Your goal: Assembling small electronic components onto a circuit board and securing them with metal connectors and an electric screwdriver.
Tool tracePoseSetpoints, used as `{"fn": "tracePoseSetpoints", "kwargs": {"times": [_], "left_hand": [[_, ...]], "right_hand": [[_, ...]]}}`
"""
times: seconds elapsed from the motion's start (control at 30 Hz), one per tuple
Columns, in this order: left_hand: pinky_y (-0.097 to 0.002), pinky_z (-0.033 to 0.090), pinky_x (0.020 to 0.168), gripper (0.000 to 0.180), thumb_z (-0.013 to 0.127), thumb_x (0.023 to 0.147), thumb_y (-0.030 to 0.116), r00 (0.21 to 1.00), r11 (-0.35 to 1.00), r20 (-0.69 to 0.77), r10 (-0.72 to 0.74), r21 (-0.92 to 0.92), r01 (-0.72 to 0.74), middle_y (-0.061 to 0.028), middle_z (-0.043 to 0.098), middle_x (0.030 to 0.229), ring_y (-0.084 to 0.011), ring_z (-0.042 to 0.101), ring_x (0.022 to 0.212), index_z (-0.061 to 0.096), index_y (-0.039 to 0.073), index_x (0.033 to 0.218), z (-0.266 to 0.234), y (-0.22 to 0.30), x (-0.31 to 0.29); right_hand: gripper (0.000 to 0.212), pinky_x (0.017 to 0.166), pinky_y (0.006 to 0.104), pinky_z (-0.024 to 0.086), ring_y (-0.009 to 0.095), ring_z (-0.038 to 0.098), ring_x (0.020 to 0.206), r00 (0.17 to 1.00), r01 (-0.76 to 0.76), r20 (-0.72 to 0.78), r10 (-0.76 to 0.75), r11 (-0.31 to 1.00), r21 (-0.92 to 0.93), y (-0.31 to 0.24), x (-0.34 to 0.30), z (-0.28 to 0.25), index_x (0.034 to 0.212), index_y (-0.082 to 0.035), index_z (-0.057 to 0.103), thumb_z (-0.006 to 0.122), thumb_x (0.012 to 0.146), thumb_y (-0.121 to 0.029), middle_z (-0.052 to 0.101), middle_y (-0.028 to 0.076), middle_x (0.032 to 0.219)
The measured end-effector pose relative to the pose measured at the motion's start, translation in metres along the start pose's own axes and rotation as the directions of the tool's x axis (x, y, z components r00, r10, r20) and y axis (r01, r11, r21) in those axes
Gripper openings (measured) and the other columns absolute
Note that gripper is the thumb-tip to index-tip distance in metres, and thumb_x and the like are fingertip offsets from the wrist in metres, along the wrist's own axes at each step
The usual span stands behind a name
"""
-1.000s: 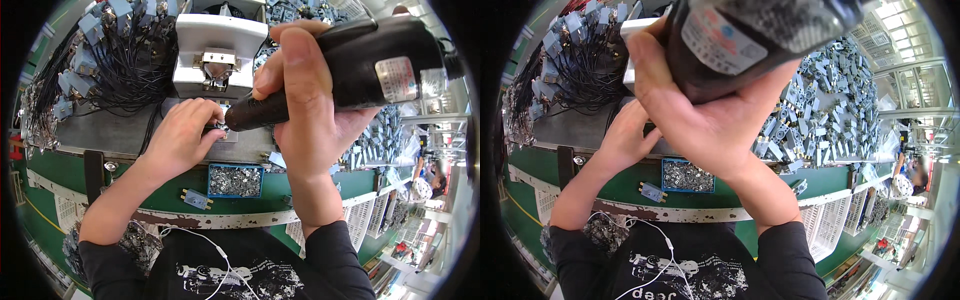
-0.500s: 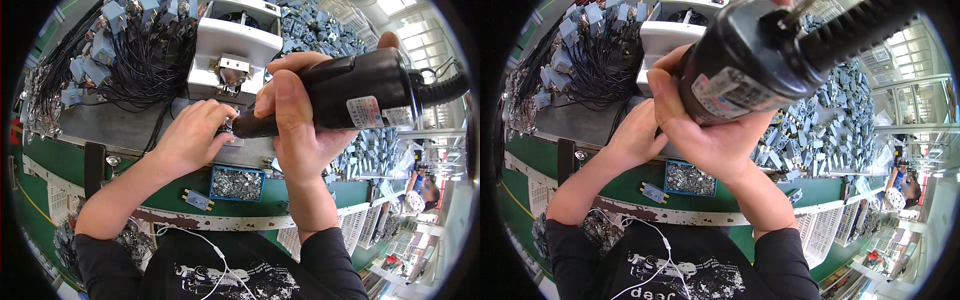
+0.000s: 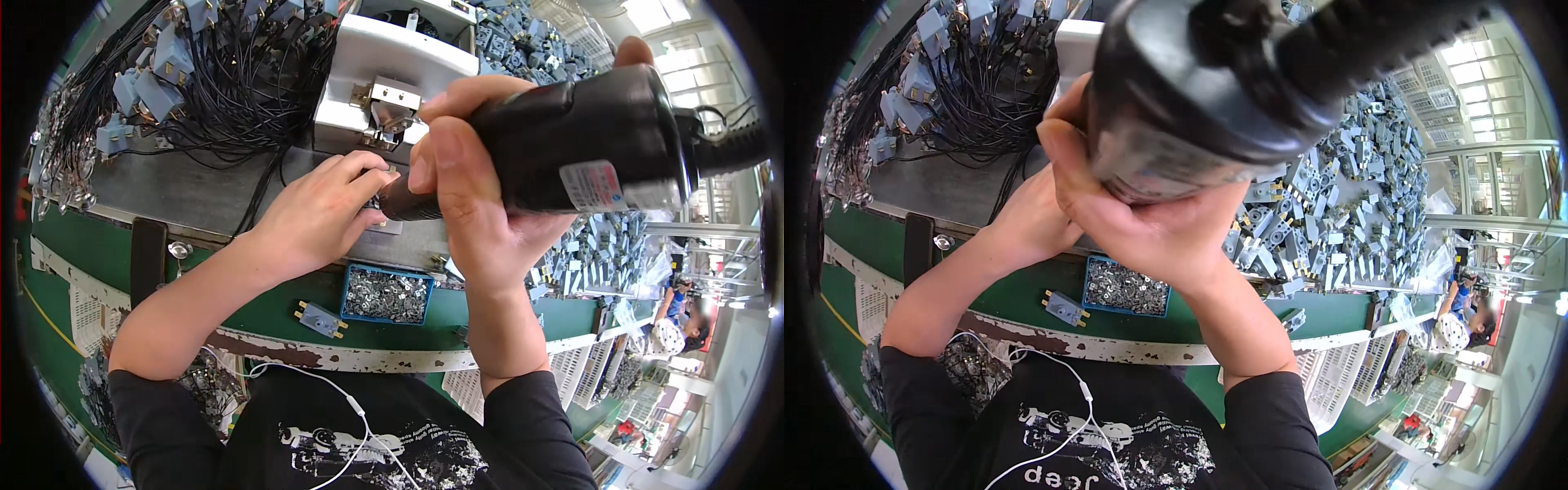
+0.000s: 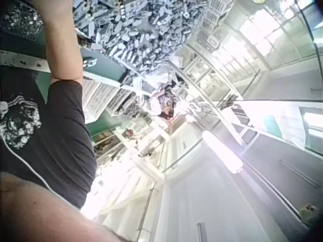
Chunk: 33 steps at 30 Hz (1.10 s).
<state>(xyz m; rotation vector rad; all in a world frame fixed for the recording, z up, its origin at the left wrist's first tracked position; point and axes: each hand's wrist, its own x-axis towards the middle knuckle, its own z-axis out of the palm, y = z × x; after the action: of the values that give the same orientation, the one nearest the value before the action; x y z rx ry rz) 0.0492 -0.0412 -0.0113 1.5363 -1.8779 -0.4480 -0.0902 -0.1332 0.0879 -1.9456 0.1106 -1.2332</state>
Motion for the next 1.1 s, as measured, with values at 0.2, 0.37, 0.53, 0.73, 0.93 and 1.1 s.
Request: {"fn": "tracePoseSetpoints", "kwargs": {"times": [0.2, 0.37, 0.53, 0.73, 0.93, 1.1], "left_hand": [[-0.0436, 0.053, 0.094, 0.043, 0.078, 0.086, 0.018, 0.992, 0.994, 0.071, 0.104, 0.022, -0.105, -0.0085, 0.059, 0.128, -0.0311, 0.062, 0.114, 0.062, 0.007, 0.125, -0.014, -0.002, 0.008], [-0.0418, 0.052, 0.089, 0.04, 0.08, 0.083, 0.018, 0.975, 0.992, 0.195, 0.102, 0.057, -0.115, -0.0048, 0.065, 0.119, -0.0269, 0.065, 0.108, 0.066, 0.009, 0.119, -0.049, 0.016, 0.002], [-0.0376, 0.049, 0.087, 0.036, 0.08, 0.082, 0.019, 0.981, 0.976, 0.14, 0.133, 0.155, -0.154, -0.0031, 0.067, 0.119, -0.0246, 0.066, 0.103, 0.068, 0.01, 0.116, -0.051, 0.015, -0.007], [-0.0353, 0.053, 0.083, 0.028, 0.074, 0.087, 0.0, 0.788, 0.586, -0.299, 0.538, 0.805, -0.094, -0.0095, 0.072, 0.112, -0.0245, 0.069, 0.096, 0.069, 0.008, 0.114, -0.166, 0.0, 0.028], [-0.0458, 0.044, 0.104, 0.035, 0.079, 0.081, 0.011, 0.903, 0.774, -0.348, -0.251, 0.489, 0.403, -0.0109, 0.065, 0.13, -0.0341, 0.057, 0.125, 0.073, 0.014, 0.116, -0.173, 0.037, 0.07], [-0.0371, 0.05, 0.092, 0.024, 0.07, 0.092, 0.001, 0.839, 0.816, -0.427, 0.338, 0.577, -0.035, -0.0091, 0.07, 0.117, -0.0261, 0.067, 0.105, 0.068, 0.005, 0.116, -0.156, 0.012, 0.005]], "right_hand": [[0.098, 0.059, 0.0285, 0.056, 0.014, 0.064, 0.06, 0.974, -0.169, -0.141, 0.178, 0.983, 0.072, -0.005, 0.007, 0.002, 0.163, -0.015, -0.003, 0.065, 0.095, 0.006, 0.069, 0.017, 0.095], [0.059, 0.057, 0.0289, 0.055, 0.016, 0.063, 0.061, 0.942, -0.068, -0.315, 0.117, 0.984, 0.163, -0.038, 0.02, -0.047, 0.145, 0.001, 0.038, 0.07, 0.097, -0.01, 0.07, 0.019, 0.092], [0.084, 0.11, 0.0481, 0.045, 0.031, 0.05, 0.134, 0.889, 0.166, -0.214, -0.405, 0.72, -0.673, 0.014, 0.004, -0.082, 0.152, 0.004, 0.035, 0.084, 0.089, -0.022, 0.037, 0.029, 0.156], [0.039, 0.098, 0.0407, 0.048, 0.034, 0.063, 0.106, 0.776, -0.16, 0.089, 0.624, 0.333, -0.929, -0.006, -0.086, -0.121, 0.13, -0.009, 0.066, 0.072, 0.092, -0.012, 0.072, 0.013, 0.113], [0.04, 0.096, 0.0443, 0.049, 0.035, 0.064, 0.106, 0.69, -0.085, 0.195, 0.697, 0.345, -0.935, 0.012, -0.089, -0.106, 0.124, -0.009, 0.066, 0.068, 0.084, -0.005, 0.072, 0.013, 0.107], [0.039, 0.087, 0.0394, 0.055, 0.029, 0.069, 0.101, 0.84, -0.197, 0.026, 0.542, 0.348, -0.917, 0.013, -0.104, -0.109, 0.123, -0.007, 0.066, 0.063, 0.085, 0.0, 0.072, 0.013, 0.107]]}}
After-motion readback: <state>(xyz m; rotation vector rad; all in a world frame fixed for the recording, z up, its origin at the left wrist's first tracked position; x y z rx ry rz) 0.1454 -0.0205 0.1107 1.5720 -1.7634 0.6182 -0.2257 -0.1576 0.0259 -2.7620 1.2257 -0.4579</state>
